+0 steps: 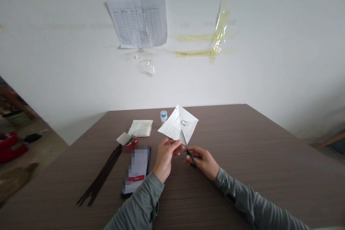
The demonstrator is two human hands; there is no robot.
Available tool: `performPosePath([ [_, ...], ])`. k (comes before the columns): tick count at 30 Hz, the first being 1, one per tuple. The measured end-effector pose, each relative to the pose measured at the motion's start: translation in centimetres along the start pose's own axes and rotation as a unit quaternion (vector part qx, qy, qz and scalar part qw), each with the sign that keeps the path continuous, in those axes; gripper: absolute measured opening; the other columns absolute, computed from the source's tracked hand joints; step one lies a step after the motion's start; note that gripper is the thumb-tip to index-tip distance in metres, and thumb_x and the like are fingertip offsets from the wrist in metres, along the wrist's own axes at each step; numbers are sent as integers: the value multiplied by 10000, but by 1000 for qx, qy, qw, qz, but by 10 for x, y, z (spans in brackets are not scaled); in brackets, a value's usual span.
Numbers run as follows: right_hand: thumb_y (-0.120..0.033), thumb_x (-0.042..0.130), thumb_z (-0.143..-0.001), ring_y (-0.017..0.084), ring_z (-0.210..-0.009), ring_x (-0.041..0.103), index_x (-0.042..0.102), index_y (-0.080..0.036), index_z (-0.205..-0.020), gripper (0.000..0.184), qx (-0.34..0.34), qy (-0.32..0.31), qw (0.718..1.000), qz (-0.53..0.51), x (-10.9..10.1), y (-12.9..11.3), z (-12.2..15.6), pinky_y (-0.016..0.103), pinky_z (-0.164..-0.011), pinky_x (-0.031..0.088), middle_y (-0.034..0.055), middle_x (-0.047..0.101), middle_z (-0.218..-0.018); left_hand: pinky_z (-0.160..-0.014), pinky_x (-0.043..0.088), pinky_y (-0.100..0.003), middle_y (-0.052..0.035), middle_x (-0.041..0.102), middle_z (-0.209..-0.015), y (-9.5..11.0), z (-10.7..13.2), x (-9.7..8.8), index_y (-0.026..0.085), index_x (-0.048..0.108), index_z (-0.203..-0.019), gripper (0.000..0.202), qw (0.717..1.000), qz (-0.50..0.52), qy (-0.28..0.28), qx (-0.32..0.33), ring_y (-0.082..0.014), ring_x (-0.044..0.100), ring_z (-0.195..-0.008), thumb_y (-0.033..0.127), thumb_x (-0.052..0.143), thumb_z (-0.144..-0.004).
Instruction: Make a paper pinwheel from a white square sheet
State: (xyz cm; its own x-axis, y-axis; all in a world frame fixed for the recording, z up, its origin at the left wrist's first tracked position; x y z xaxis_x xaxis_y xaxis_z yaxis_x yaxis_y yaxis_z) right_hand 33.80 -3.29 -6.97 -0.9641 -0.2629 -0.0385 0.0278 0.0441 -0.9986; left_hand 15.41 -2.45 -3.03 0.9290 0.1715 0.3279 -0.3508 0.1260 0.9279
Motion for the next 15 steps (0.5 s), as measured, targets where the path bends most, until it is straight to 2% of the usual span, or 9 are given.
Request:
performPosePath([
  [6,-891,1084,-736,414,-788,851,946,-323,-1088,682,-7,-1,1000,-2,0,-1,0,571,-769,706,149,926,-884,-572,477,-221,-11,877,-809,0,1,0,209,769,-815,370,1000,14,4,5,-197,873,-733,154,1131,-762],
  [15,-937,1064,-707,423,-783,843,930,-313,-1075,737,-2,1,1000,16,0,-7,2,565,-756,697,145,910,-850,-588,526,-226,-14,887,-836,0,2,0,226,781,-834,419,1000,-5,4,4,-212,892,-760,205,1185,-723],
])
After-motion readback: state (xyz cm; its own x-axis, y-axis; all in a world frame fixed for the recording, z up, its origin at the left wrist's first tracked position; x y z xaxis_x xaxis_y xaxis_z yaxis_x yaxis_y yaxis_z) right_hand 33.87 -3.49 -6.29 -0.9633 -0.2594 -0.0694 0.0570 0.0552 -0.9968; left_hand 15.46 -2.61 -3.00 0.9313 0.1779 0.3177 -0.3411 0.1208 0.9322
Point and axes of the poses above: each hand's wrist, its own z-axis away from the middle knuckle, its own x-axis out of the palm, y = z × x, the point moved 5 cm from there along -z, towards the middle knuckle
